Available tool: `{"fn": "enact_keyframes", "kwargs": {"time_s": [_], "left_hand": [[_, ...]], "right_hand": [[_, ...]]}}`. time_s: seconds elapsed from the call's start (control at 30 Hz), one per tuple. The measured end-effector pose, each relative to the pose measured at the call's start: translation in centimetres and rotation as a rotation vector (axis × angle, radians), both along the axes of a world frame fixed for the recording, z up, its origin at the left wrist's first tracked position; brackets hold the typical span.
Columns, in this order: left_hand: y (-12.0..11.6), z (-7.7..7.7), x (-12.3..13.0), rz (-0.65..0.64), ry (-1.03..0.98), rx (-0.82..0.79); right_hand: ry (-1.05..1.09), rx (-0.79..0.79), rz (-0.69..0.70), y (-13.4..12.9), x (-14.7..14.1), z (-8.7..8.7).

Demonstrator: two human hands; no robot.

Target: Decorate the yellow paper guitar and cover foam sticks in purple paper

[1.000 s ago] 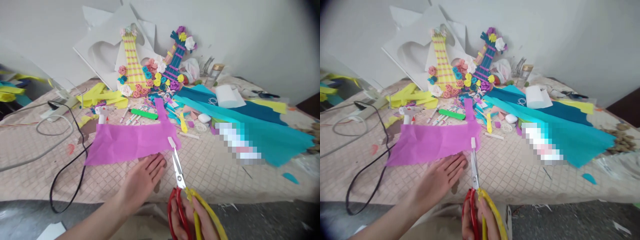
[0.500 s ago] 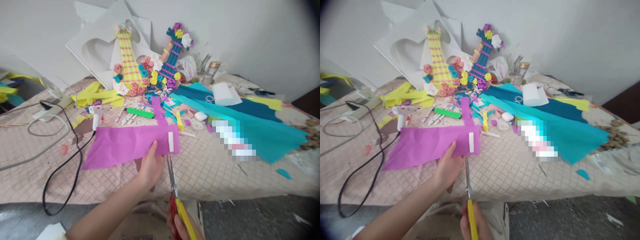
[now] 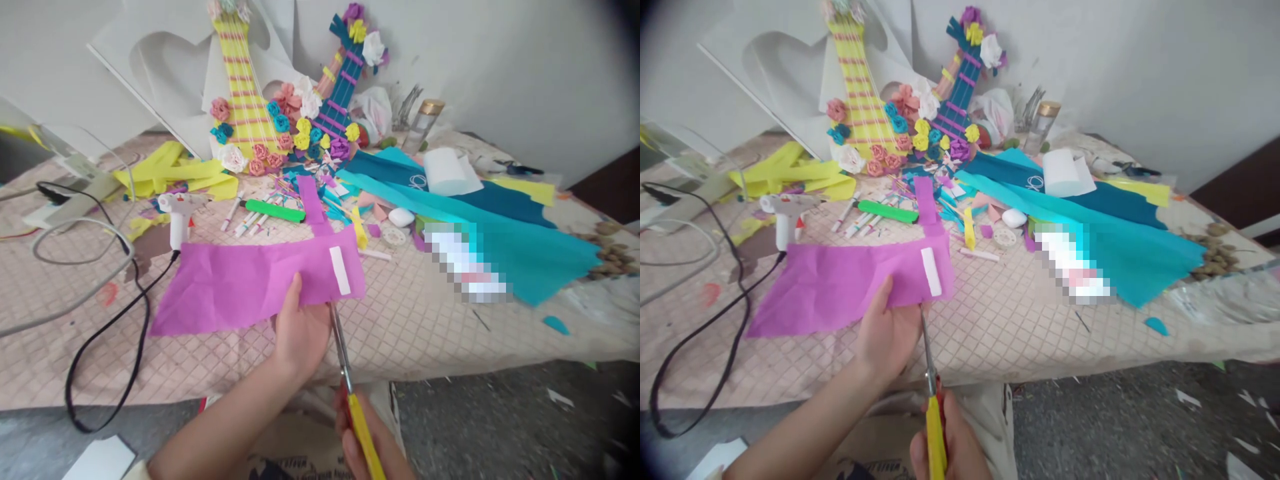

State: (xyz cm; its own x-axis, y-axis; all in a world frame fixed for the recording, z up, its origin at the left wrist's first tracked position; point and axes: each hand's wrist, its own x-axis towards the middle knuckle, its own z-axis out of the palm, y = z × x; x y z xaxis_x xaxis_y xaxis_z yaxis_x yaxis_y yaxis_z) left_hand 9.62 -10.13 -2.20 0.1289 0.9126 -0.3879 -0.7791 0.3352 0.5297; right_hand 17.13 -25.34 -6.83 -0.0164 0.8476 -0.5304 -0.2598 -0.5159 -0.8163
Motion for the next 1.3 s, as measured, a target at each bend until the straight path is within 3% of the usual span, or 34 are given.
{"fn": "enact_keyframes", "kwargs": {"time_s": [0.27, 0.5, 0.7, 0.9, 1.1, 1.3], "left_hand": [[-0.3, 0.8, -0.3, -0.038, -0.046, -0.050], [-1.1, 1.2, -0.1, -0.050, -0.084, -0.085], [-1.6, 2.0, 0.0, -0.019, -0.194, -0.183], [-2.4, 2.3, -0.1, -0.062, -0.252, -0.241], [-2.9, 2.3, -0.5, -0.207, -0.202, -0.204], [-2.9, 2.1, -0.7, -0.207, -0.198, -0.152]], "right_hand": [[0.111, -0.052, 0.003, 0.7, -0.1, 1.1], [0.179, -0.085, -0.045, 1.4, -0.8, 0.7], [0.007, 0.028, 0.020, 1.5, -1.2, 0.0], [-0.174, 0.131, 0.081, 1.5, -1.6, 0.9], [-0.155, 0.118, 0.079, 1.4, -1.6, 0.7], [-0.170, 0.088, 0.073, 1.3, -1.6, 0.6]]}}
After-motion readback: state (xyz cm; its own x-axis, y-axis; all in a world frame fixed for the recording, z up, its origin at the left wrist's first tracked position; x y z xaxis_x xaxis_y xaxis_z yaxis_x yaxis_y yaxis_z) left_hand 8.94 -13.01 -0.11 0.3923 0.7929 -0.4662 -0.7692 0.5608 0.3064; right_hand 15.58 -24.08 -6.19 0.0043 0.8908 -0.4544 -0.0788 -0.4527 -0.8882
